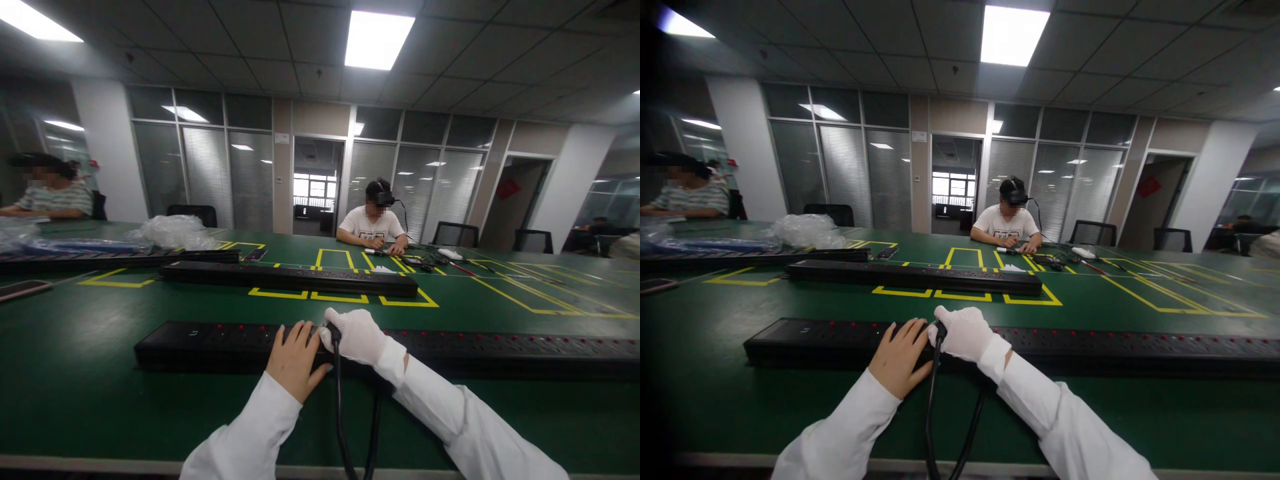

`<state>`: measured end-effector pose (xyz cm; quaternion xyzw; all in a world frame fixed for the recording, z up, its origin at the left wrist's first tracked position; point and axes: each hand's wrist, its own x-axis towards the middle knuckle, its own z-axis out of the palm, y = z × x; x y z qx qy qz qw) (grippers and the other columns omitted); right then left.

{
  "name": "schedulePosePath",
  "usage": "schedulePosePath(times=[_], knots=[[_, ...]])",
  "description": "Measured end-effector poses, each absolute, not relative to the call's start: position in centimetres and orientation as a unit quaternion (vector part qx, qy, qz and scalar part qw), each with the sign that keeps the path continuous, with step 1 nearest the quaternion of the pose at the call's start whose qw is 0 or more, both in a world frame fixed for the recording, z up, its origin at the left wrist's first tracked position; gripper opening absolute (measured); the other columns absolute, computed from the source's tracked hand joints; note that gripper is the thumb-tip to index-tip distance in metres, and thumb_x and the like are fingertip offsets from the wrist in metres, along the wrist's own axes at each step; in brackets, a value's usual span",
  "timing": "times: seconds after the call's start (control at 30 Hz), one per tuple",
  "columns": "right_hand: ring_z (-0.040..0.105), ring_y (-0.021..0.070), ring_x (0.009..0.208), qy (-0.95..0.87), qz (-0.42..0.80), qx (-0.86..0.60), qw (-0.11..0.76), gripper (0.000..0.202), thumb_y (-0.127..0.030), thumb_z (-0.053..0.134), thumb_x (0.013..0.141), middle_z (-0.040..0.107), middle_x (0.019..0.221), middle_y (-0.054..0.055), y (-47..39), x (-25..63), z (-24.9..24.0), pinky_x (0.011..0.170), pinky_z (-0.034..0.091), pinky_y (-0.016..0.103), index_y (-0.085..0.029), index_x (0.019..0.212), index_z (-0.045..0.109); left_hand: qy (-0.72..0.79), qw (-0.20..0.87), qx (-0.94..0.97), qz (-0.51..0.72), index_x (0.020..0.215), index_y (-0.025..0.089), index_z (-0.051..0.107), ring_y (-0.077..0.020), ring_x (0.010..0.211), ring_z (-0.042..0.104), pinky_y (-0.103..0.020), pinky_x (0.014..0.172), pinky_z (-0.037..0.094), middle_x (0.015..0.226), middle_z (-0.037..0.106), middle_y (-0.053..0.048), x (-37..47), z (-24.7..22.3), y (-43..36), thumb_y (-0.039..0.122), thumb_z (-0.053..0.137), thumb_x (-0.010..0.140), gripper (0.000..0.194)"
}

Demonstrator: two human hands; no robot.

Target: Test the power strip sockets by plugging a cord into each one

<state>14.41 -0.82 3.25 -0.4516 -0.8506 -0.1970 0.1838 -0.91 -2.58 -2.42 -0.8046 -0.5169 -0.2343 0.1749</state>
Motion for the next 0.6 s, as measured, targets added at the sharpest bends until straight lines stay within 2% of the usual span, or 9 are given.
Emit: schedulePosePath(times=[0.27,0.6], knots=[[0.052,0.0120,0.054,-0.835,-0.226,-0.466,0.186,0.030,-0.041,0.032,0.082,0.059,0.060,0.002,-1.01,14.52,3.11,0.052,0.022,0.023,-0.019,0.083,0.052,-0.508,0.171,-0.815,-0.219,0.122,0.024,0.041,-0.0278,0.112,0.041,-0.048,0.094,0.027,0.120,0.050,-0.009,-1.10,-2.09,-2.72,0.044,0.047,0.074,0.052],[0.052,0.0115,0.054,-0.839,-0.216,-0.465,0.180,0.032,-0.044,0.032,0.083,0.060,0.062,0.002,-0.81,14.59,3.02,0.052,0.023,0.023,-0.019,0.085,0.051,-0.511,0.171,-0.812,-0.224,0.119,0.024,0.045,-0.0279,0.112,0.041,-0.049,0.094,0.027,0.120,0.051,-0.008,-0.99,-2.25,-2.65,0.044,0.049,0.073,0.050]])
